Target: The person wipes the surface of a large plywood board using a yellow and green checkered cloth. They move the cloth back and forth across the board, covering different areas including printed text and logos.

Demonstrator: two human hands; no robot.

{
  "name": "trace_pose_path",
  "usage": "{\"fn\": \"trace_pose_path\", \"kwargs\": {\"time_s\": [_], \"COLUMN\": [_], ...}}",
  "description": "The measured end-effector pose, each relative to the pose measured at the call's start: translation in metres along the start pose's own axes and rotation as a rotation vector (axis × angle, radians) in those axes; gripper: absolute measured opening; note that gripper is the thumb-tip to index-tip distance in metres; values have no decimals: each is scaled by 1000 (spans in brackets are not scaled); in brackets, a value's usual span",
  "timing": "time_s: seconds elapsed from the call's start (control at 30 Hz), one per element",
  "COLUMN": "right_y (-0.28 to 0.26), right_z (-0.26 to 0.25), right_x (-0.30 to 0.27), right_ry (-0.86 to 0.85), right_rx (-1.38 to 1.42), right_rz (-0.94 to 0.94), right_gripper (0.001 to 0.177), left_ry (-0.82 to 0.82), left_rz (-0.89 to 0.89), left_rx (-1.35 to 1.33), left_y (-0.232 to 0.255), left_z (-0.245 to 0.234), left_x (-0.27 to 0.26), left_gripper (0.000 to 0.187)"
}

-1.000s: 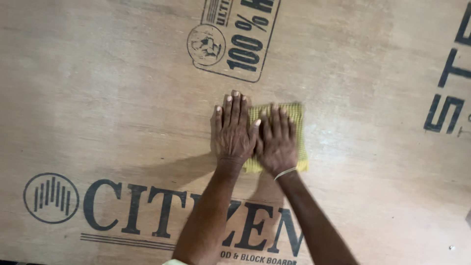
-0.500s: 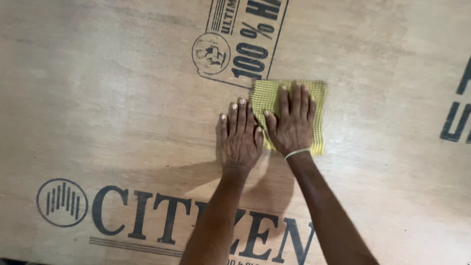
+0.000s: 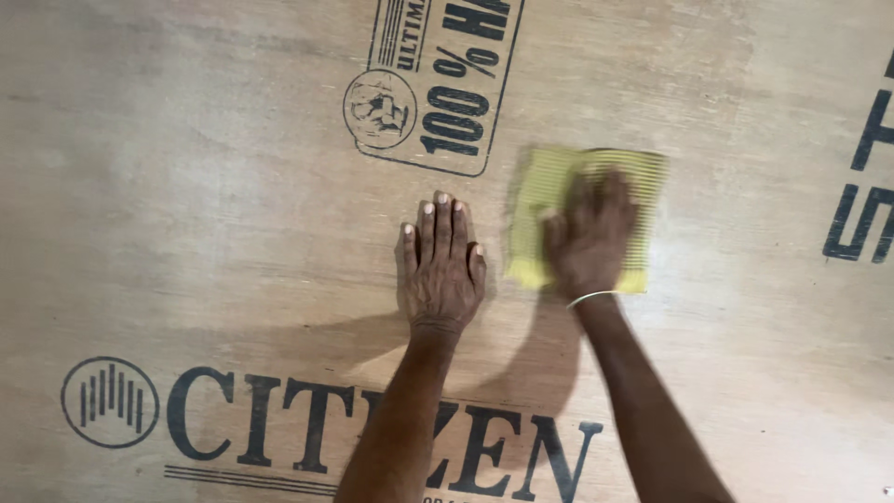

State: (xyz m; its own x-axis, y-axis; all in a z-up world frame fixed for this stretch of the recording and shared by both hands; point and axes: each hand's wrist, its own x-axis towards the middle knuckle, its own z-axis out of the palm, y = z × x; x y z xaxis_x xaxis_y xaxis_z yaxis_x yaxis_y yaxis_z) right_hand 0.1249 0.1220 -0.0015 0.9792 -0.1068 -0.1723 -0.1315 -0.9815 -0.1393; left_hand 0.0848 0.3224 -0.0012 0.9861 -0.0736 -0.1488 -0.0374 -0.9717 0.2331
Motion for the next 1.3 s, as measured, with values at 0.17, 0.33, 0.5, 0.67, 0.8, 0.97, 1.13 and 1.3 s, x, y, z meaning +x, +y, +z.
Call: {"fn": "trace_pose_path", "kwargs": {"time_s": [0.17,0.33,0.5,0.67,0.8,0.97,1.13,1.3], "right_y": [-49,15,93,96,25,-39,-23,12], "right_z": [10,-25,-45,-17,16,14,-21,-32], "right_x": [17,61,42,-14,-52,-20,42,39], "right_ry": [-96,-21,-26,21,-62,-60,-125,-81], "right_rx": [-14,72,126,62,-105,-85,-45,-5], "right_rz": [-268,-109,250,338,105,-53,-42,153], "right_gripper": [75,82,81,81,90,92,95,93], "left_ry": [-4,-22,-9,17,-5,17,-18,-54], "left_rz": [14,2,5,9,48,70,64,53], "left_rx": [55,72,57,-4,-32,-78,-5,2], "left_y": [-1,4,4,2,-1,-3,-2,0], "left_z": [3,-3,0,0,1,5,3,1], "left_x": [1,2,0,-1,1,-3,-2,-2], "left_gripper": [65,65,64,65,66,68,66,66]}}
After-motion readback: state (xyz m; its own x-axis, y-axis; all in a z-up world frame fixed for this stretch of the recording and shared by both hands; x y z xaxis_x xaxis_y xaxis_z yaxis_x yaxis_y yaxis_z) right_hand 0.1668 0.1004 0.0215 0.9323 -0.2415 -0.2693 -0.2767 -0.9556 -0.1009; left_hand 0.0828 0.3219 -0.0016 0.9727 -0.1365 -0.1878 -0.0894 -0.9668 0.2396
